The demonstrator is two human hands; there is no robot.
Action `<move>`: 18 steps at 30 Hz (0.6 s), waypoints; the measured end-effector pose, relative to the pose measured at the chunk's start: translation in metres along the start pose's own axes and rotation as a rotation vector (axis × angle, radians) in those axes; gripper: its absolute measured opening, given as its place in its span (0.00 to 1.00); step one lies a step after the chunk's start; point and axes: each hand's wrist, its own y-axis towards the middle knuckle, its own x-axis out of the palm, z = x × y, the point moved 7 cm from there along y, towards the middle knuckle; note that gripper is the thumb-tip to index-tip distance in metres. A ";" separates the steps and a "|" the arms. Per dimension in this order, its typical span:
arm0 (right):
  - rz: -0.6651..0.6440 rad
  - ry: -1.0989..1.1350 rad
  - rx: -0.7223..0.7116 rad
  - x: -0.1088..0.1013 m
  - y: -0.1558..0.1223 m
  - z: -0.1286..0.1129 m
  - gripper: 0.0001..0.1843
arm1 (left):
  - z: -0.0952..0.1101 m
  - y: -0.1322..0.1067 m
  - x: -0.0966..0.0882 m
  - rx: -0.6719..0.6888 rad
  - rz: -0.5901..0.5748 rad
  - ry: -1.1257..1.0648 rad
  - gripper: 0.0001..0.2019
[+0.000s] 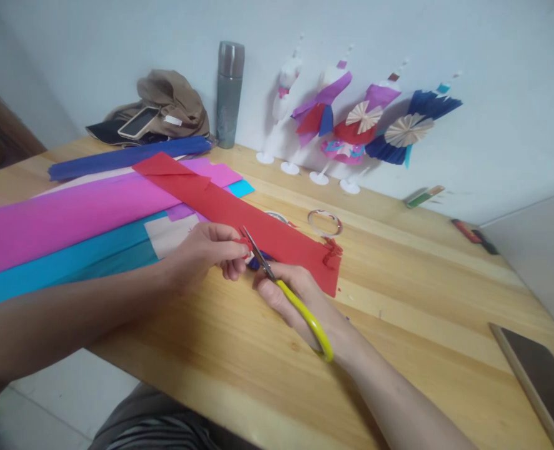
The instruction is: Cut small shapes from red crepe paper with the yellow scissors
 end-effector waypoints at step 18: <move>0.017 -0.125 -0.048 -0.003 -0.001 -0.009 0.27 | 0.003 -0.002 0.002 -0.021 -0.014 0.014 0.13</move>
